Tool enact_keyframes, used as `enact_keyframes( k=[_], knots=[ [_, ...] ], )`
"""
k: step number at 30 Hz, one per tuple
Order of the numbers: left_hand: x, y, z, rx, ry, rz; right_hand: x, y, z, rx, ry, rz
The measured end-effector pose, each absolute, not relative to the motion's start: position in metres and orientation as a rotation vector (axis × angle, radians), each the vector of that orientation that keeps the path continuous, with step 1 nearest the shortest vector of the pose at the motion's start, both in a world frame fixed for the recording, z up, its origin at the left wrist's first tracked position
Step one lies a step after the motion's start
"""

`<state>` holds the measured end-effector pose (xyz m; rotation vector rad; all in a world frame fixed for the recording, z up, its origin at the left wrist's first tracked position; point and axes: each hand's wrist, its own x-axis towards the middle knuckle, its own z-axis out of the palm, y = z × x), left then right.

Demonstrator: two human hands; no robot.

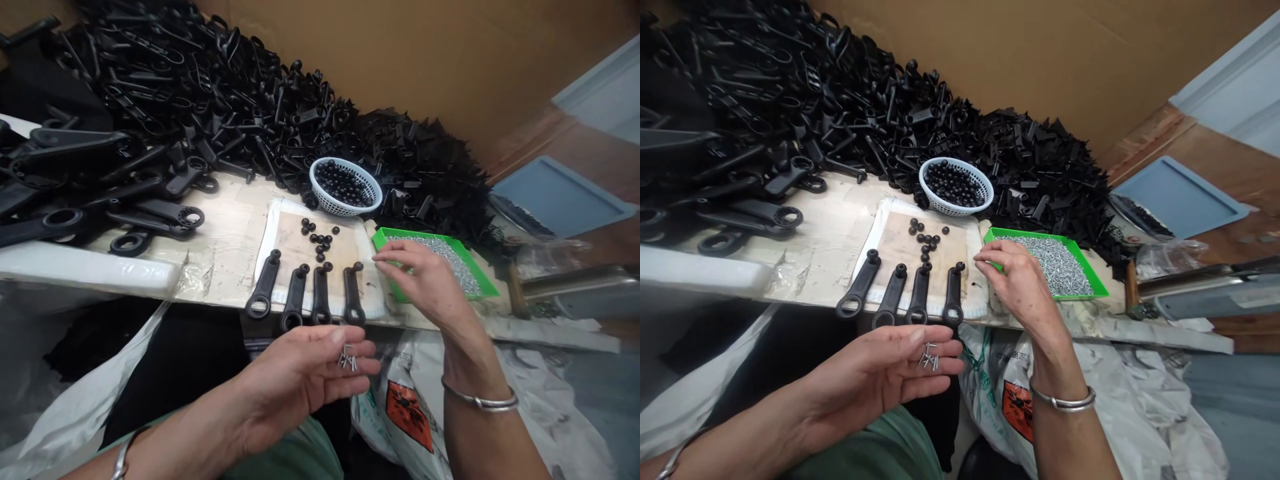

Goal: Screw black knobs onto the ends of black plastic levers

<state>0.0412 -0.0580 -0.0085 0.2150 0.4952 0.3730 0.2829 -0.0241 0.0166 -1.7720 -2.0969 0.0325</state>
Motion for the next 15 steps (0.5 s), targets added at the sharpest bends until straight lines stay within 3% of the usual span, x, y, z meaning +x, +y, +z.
enact_keyframes(
  k=[8,15],
  knots=[
    [0.041,-0.06,-0.009,0.217,0.514,0.35,0.289,-0.036,-0.002,-1.95,-2.392,-0.326],
    [0.041,-0.062,-0.012,0.243,0.503,0.353,0.28,-0.042,-0.004,-1.939,-2.389,-0.352]
  ],
)
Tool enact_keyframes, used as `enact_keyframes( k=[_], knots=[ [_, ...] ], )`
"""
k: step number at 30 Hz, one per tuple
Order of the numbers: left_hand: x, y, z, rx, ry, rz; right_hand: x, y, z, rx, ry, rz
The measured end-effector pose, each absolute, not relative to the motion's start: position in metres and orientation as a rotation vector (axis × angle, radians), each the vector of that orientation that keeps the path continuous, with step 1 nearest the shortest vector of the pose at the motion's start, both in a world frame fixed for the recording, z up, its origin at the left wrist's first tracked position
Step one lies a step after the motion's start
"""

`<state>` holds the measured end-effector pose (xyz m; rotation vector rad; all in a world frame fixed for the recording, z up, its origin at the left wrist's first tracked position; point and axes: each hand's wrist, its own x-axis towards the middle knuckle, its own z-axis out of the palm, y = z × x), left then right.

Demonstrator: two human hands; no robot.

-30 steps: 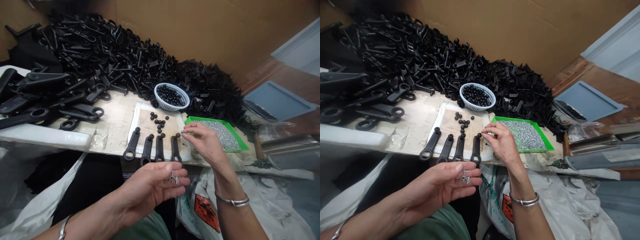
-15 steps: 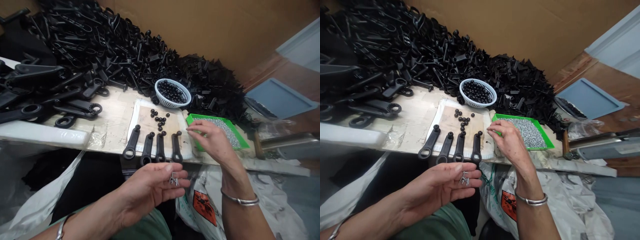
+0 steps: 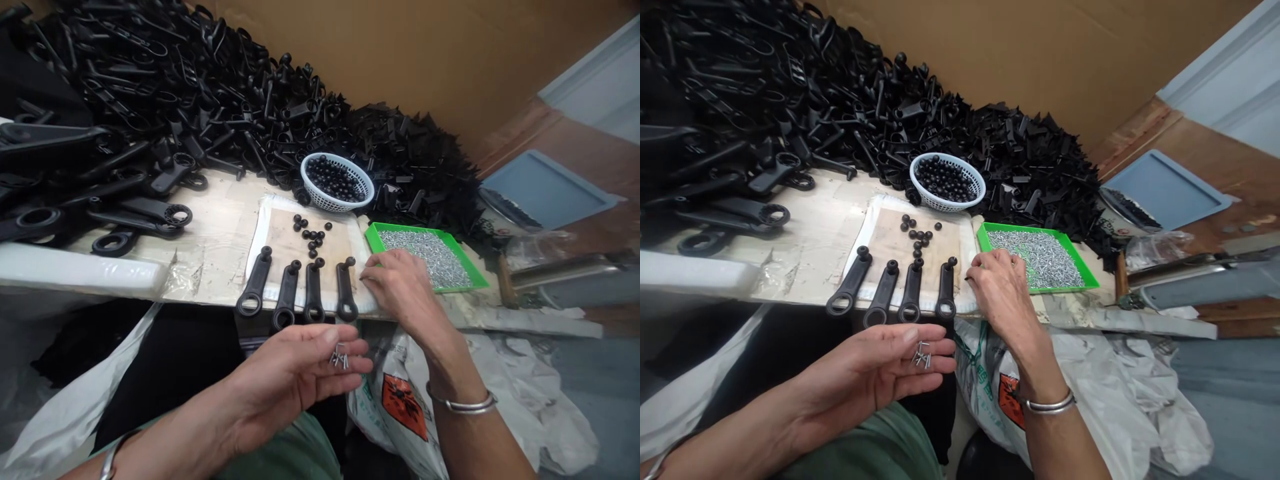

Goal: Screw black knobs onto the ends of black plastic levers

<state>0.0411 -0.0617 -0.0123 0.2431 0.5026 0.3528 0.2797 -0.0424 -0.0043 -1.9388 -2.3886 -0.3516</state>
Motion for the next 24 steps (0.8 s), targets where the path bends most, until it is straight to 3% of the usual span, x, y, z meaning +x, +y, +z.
enact_keyframes(
  k=[9,17,24],
  knots=[
    [0.044,-0.06,-0.009,0.263,0.518,0.339,0.283,-0.049,0.006,-1.914,-2.216,-0.217],
    [0.045,-0.064,-0.01,0.246,0.516,0.342,0.244,-0.056,0.027,-1.689,-1.765,0.347],
    [0.04,-0.062,-0.009,0.242,0.495,0.397,0.219,-0.036,0.029,-1.527,-2.045,0.194]
  ],
)
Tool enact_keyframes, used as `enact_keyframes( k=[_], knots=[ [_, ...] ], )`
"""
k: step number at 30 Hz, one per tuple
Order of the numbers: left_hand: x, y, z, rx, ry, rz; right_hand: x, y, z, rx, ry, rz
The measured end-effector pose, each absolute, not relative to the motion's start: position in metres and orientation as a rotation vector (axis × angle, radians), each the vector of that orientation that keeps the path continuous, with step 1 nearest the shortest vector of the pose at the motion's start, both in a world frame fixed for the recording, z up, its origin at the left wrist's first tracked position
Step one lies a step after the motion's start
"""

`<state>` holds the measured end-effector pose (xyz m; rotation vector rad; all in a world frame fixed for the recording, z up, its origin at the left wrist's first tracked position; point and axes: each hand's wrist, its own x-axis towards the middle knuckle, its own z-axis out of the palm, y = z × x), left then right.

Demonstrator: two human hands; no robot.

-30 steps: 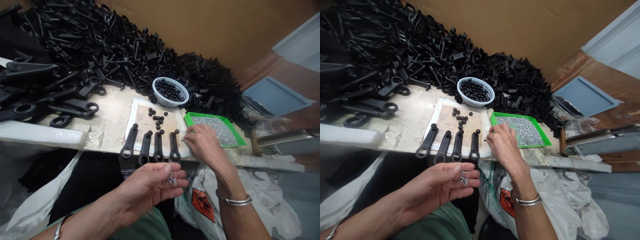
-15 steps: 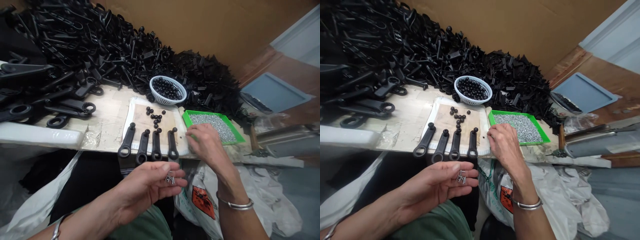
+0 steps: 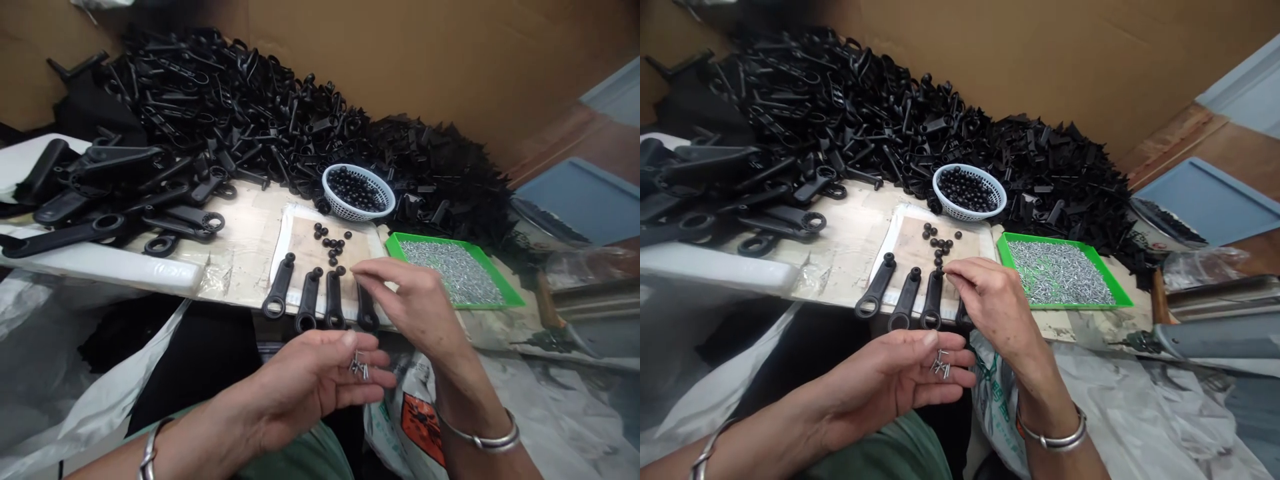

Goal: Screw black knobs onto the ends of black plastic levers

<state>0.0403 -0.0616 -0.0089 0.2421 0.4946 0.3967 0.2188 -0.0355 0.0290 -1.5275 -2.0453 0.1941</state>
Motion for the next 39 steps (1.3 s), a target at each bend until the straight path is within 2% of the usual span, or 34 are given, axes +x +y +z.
enact_keyframes(
  k=[5,22,39],
  knots=[
    [0.035,-0.058,-0.008,0.201,0.474,0.449,0.217,-0.019,0.026,-1.469,-2.136,0.035],
    [0.033,-0.057,-0.007,0.177,0.471,0.489,0.225,-0.006,0.012,-1.452,-2.096,0.165],
    [0.028,-0.052,-0.006,0.16,0.469,0.538,0.231,-0.015,0.019,-1.468,-2.089,0.027]
  ],
)
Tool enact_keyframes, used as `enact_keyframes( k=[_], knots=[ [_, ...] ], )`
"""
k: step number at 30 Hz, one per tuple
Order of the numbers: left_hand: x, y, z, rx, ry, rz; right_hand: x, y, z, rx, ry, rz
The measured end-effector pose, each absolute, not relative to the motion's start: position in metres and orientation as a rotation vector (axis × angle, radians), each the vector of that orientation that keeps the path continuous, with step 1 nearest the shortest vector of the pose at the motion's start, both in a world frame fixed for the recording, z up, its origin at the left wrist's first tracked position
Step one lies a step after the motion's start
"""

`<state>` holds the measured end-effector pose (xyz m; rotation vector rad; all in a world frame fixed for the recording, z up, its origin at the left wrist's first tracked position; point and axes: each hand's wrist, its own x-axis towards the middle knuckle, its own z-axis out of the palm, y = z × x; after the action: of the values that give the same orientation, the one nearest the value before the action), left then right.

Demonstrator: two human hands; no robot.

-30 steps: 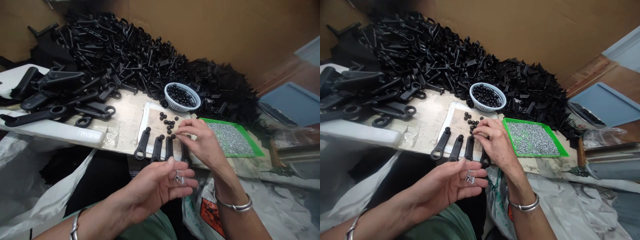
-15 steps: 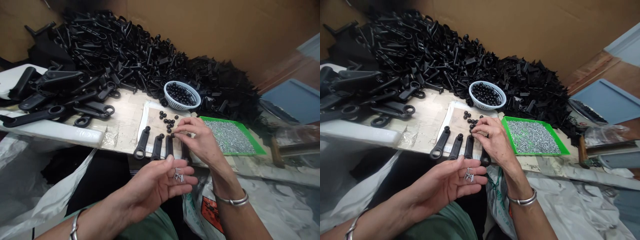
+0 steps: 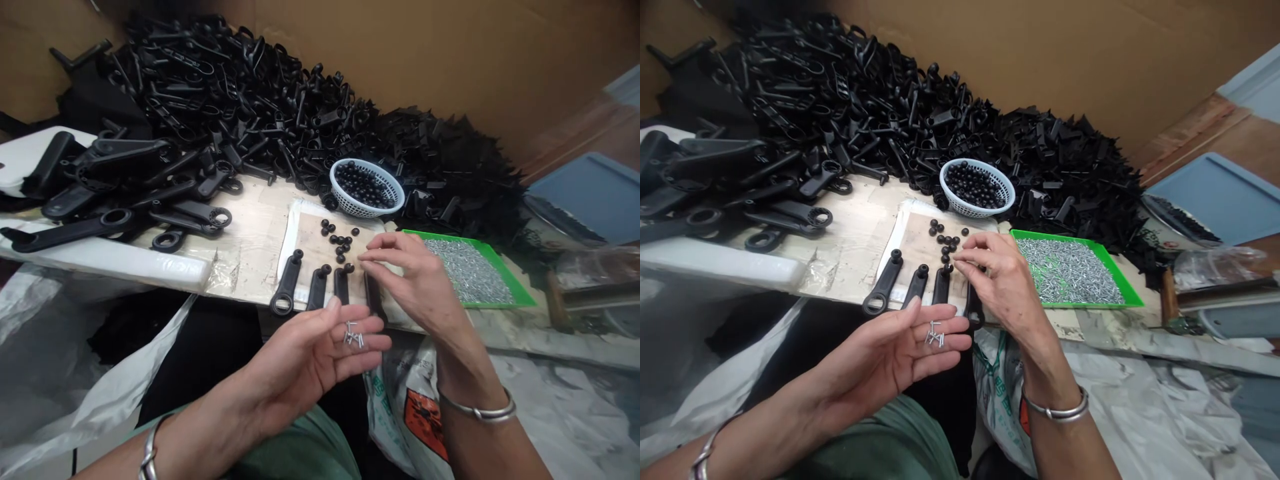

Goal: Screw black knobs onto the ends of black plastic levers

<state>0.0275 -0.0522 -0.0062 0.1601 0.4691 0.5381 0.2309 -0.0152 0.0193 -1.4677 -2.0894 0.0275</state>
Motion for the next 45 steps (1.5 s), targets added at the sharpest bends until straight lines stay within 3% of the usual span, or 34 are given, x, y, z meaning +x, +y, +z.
enact_keyframes(
  k=[13,25,34,45],
  knots=[
    [0.028,-0.05,-0.003,0.176,0.535,0.569,0.265,-0.054,0.002,-1.871,-2.354,-0.224],
    [0.024,-0.049,-0.003,0.17,0.543,0.589,0.266,-0.056,0.005,-1.806,-2.183,-0.085],
    [0.02,-0.051,-0.007,0.152,0.508,0.617,0.217,-0.047,0.023,-1.601,-1.798,0.347],
    [0.004,-0.047,-0.004,0.132,0.529,0.675,0.187,-0.012,0.023,-1.427,-2.129,0.107]
  ],
)
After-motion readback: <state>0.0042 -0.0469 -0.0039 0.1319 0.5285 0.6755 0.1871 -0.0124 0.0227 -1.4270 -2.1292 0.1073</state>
